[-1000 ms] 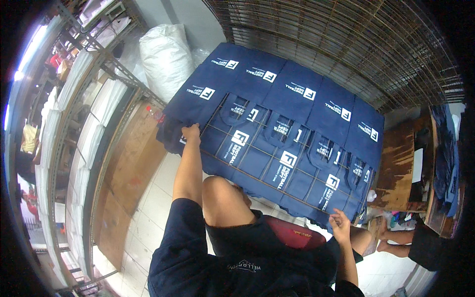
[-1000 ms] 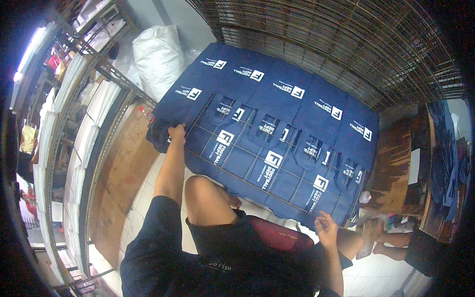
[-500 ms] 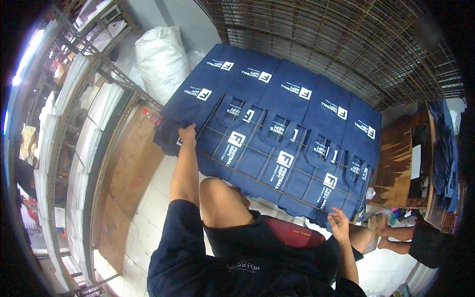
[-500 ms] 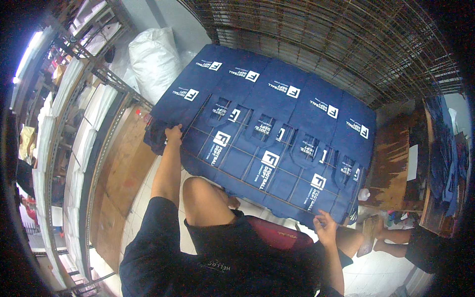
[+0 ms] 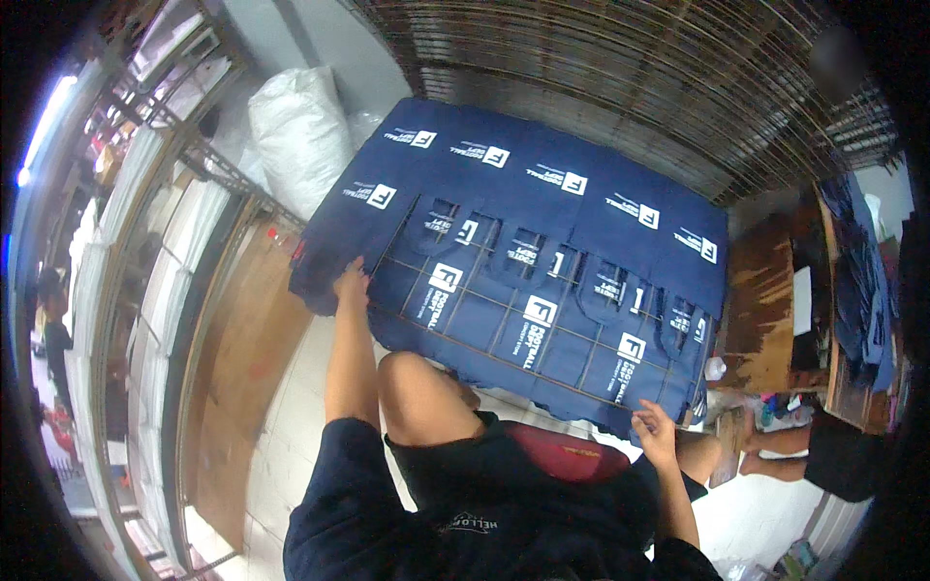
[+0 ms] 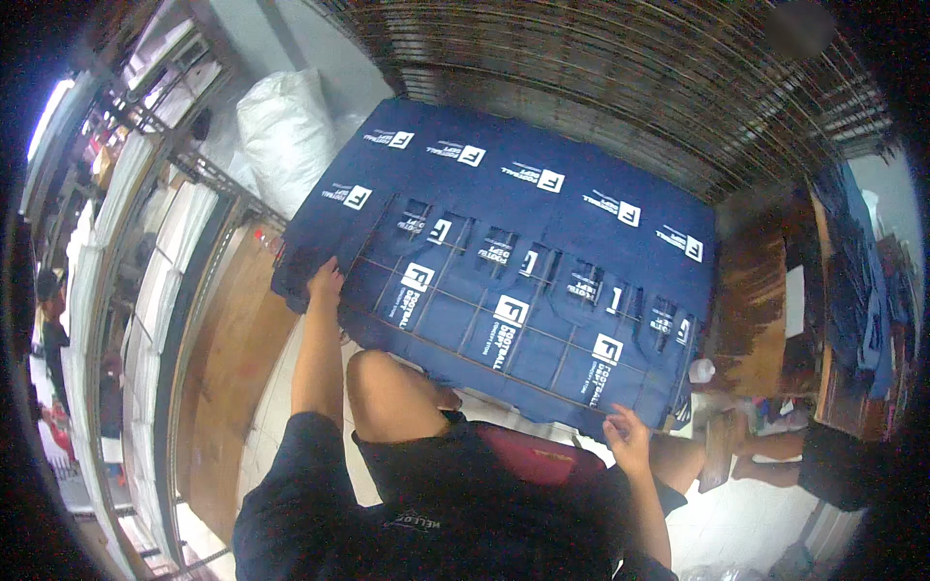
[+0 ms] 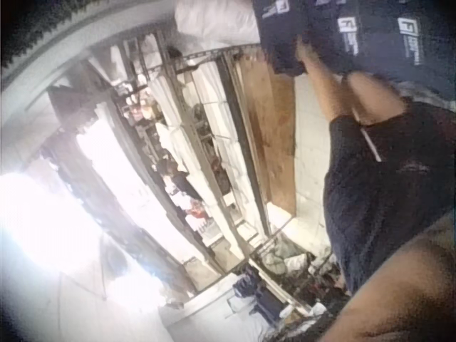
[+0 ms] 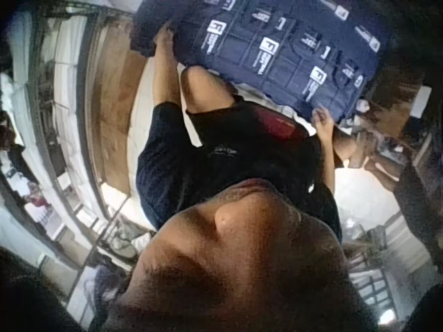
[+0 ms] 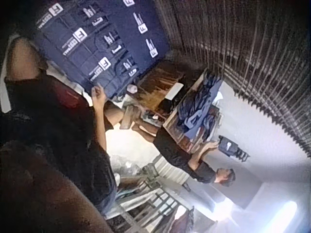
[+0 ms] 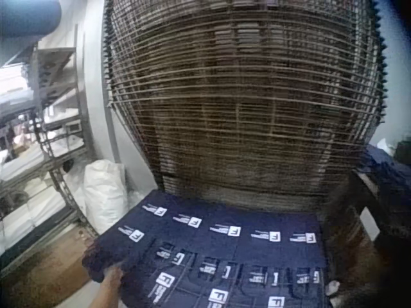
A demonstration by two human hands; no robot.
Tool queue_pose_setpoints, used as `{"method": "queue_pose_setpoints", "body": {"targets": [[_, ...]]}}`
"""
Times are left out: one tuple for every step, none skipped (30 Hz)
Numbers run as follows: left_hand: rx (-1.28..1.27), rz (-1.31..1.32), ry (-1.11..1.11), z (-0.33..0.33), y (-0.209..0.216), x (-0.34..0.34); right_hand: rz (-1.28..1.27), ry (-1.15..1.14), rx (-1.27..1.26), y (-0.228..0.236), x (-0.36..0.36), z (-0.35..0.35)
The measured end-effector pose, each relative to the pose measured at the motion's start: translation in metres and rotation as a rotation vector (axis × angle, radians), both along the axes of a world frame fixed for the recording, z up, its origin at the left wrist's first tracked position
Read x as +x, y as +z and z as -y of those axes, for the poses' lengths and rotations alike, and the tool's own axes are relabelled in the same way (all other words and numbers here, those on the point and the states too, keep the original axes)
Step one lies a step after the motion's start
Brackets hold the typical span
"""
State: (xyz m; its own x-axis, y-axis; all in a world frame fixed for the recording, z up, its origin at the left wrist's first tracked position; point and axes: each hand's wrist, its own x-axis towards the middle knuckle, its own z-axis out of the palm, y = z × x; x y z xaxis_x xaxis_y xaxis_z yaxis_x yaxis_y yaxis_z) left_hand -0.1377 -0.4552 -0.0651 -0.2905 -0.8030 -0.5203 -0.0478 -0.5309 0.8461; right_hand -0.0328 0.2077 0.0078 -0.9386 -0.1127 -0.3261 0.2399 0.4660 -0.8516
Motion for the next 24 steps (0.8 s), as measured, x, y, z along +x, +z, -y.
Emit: {"method": "queue_pose_setpoints", "body": {"targets": [[-0.009, 0.073, -0.032, -0.017, 0.016, -0.006, -0.036, -0.004, -0.004, -0.001, 0.004, -0.004], [-0.024, 0.15, -0.07, -0.037, 0.036, -0.005, -0.068, -0.014, -0.007, -0.001, 0.005, -0.005], [-0.098, 0.001, -0.094, -0.046, 0.042, 0.009, -0.101, -0.011, -0.015, 0.001, 0.004, -0.004], [-0.099, -0.071, 0.012, -0.03, 0.029, 0.024, -0.09, 0.027, -0.026, 0.002, -0.001, 0.002], [-0.039, -0.117, -0.194, -0.055, 0.045, 0.024, -0.082, -0.004, -0.007, 0.004, 0.001, -0.002], [-0.021, -0.15, -0.192, -0.084, 0.066, 0.028, -0.1, 0.001, -0.009, 0.009, 0.001, -0.002], [-0.003, -0.28, -0.323, -0.118, 0.09, 0.039, -0.123, -0.005, -0.007, 0.012, 0.002, -0.005], [-0.117, -0.244, -0.379, -0.154, 0.111, 0.05, -0.148, 0.026, 0.03, 0.01, 0.001, -0.009], [-0.106, -0.23, -0.406, -0.189, 0.117, 0.059, -0.154, 0.066, 0.1, 0.011, -0.001, -0.011], [-0.097, -0.302, -0.639, -0.215, 0.127, 0.077, -0.149, 0.018, 0.078, 0.015, -0.001, -0.012], [-0.095, -0.368, -0.86, -0.241, 0.138, 0.089, -0.143, -0.017, 0.048, 0.02, -0.002, -0.015], [-0.096, -0.369, -0.928, -0.283, 0.152, 0.1, -0.178, -0.051, 0.022, 0.024, -0.004, -0.022], [-0.101, -0.369, -0.987, -0.326, 0.162, 0.116, -0.213, -0.076, -0.005, 0.027, -0.006, -0.027], [-0.1, -0.363, -1.086, -0.36, 0.162, 0.13, -0.247, -0.098, -0.034, 0.032, -0.008, -0.035], [-0.083, -0.332, -1.23, -0.383, 0.146, 0.141, -0.33, -0.123, -0.021, 0.047, -0.012, -0.045], [-0.044, -0.353, -1.331, -0.404, 0.127, 0.151, -0.397, -0.174, -0.06, 0.06, -0.015, -0.054], [-0.12, -0.306, -1.444, -0.421, 0.106, 0.161, -0.463, -0.222, -0.099, 0.073, -0.019, -0.064], [-0.22, -0.297, -1.559, -0.427, 0.072, 0.173, -0.504, -0.259, -0.108, 0.086, -0.024, -0.076], [-0.481, -0.087, -1.738, -0.428, 0.055, 0.179, -0.542, -0.3, -0.115, 0.098, -0.028, -0.094], [-0.556, -0.069, -1.849, -0.427, 0.044, 0.18, -0.68, -0.395, -0.097, 0.121, -0.034, -0.112], [-0.639, -0.044, -1.947, -0.424, 0.039, 0.179, -0.818, -0.481, -0.086, 0.145, -0.047, -0.134], [-0.597, -0.028, -1.925, -0.424, 0.04, 0.177, -1.075, -0.608, 0.21, 0.165, -0.06, -0.17], [-0.553, 0.002, -1.89, -0.419, 0.042, 0.178, -0.939, -0.858, -0.131, 0.209, -0.067, -0.176], [-0.516, 0.016, -1.865, -0.416, 0.045, 0.176, -1.183, -0.926, -0.114, 0.225, -0.086, -0.219]]}}
